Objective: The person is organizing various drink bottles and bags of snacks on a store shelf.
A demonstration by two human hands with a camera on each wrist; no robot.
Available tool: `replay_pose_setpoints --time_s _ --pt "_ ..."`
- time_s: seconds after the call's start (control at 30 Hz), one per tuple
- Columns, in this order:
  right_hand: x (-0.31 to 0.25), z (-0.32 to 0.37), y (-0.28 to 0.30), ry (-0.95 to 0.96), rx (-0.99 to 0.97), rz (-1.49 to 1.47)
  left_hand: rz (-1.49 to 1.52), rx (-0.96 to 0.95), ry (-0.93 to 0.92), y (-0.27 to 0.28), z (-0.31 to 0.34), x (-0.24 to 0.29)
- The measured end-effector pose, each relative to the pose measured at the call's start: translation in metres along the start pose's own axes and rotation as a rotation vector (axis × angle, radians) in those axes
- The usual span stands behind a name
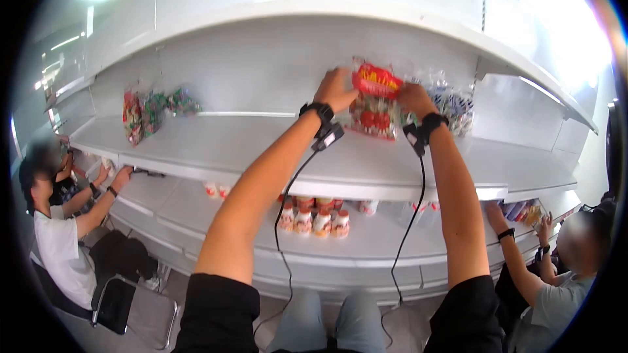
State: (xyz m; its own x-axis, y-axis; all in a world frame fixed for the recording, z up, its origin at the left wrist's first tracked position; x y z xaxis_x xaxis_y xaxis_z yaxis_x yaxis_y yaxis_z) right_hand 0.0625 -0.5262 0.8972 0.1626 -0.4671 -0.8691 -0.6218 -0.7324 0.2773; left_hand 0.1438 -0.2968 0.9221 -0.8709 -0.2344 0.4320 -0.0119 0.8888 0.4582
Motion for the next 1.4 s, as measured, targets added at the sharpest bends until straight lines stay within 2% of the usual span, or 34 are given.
replay_pose_setpoints --time_s 0.03,0.07,0.1,0.13,0.2,0.27,0.3,0.4,0.5,0.6,0.77,0.9,1.0,1.07,1.1,1.17,1.2,1.33,1.4 --pt "0.01 -0.011 0.009 0.013 0.004 -0.007 -0.072 -0.038 0.038 -0.009 -0.005 -0.014" --pt "0.021 -0.019 0.015 0.023 0.002 -0.015 -0.071 -0.164 0.132 -0.028 -0.009 -0.037" --pt "0.031 -0.029 0.017 0.064 -0.032 -0.002 -0.059 -0.322 0.24 -0.047 -0.009 -0.058" --pt "0.04 -0.039 0.016 0.163 -0.091 0.053 -0.04 -0.554 0.361 -0.05 0.0 -0.052" --pt "0.055 -0.057 0.012 0.4 -0.203 0.183 0.189 -0.518 0.458 -0.077 0.004 -0.075" --pt "0.027 -0.018 0.008 0.074 -0.154 -0.28 0.347 -0.602 0.42 -0.082 0.008 -0.061" --pt "0.036 -0.027 0.005 0.044 -0.25 -0.449 0.384 -0.579 0.411 -0.078 0.011 -0.055" --pt "0.016 -0.01 0.009 0.132 -0.038 -0.306 0.432 -0.519 0.404 -0.074 0.012 -0.051" --pt "-0.007 0.016 0.027 0.123 0.054 -0.136 0.364 -0.467 0.439 -0.075 0.013 -0.067" --pt "-0.005 0.019 0.026 0.032 -0.023 -0.057 0.304 -0.367 0.439 -0.075 0.013 -0.071" --pt "-0.007 0.043 -0.012 -0.032 -0.279 0.11 0.147 -0.287 0.356 -0.087 0.004 -0.076" --pt "-0.012 0.041 -0.015 -0.047 -0.312 0.227 -0.005 -0.253 0.303 -0.083 0.0 -0.076" --pt "-0.009 0.044 -0.006 -0.005 -0.256 0.226 0.073 -0.322 0.384 -0.081 0.003 -0.076" --pt "-0.008 0.045 -0.003 0.131 -0.243 0.157 -0.033 -0.314 0.193 -0.078 -0.008 -0.088" --pt "-0.008 0.045 -0.005 0.214 -0.256 0.132 0.037 -0.263 0.288 -0.062 -0.003 -0.083" --pt "-0.018 0.044 -0.007 0.197 -0.276 0.116 -0.029 -0.142 0.254 -0.024 -0.015 -0.092" --pt "-0.018 0.048 -0.005 0.059 -0.254 0.105 -0.115 -0.099 0.251 0.001 -0.021 -0.099" --pt "-0.018 0.045 -0.007 0.019 -0.281 0.0 -0.259 0.215 0.304 0.142 -0.02 -0.147" --pt "-0.016 0.043 -0.01 -0.004 -0.287 -0.006 -0.465 0.407 0.308 0.221 0.006 -0.164"
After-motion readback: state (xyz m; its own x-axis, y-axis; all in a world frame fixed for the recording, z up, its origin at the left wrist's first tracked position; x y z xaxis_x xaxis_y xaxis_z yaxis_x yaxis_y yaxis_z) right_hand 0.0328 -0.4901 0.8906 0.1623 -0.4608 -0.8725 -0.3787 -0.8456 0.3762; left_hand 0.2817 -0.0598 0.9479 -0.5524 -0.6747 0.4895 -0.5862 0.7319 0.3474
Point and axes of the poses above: each hand's wrist, its own z-axis away from the middle knuckle, its own y-axis out of the back of the hand, x = y × z, the point moved 7 cm from there along -z, towards the middle knuckle, and after that the axes turned 5 degrees about x, right-handed, at the moved point
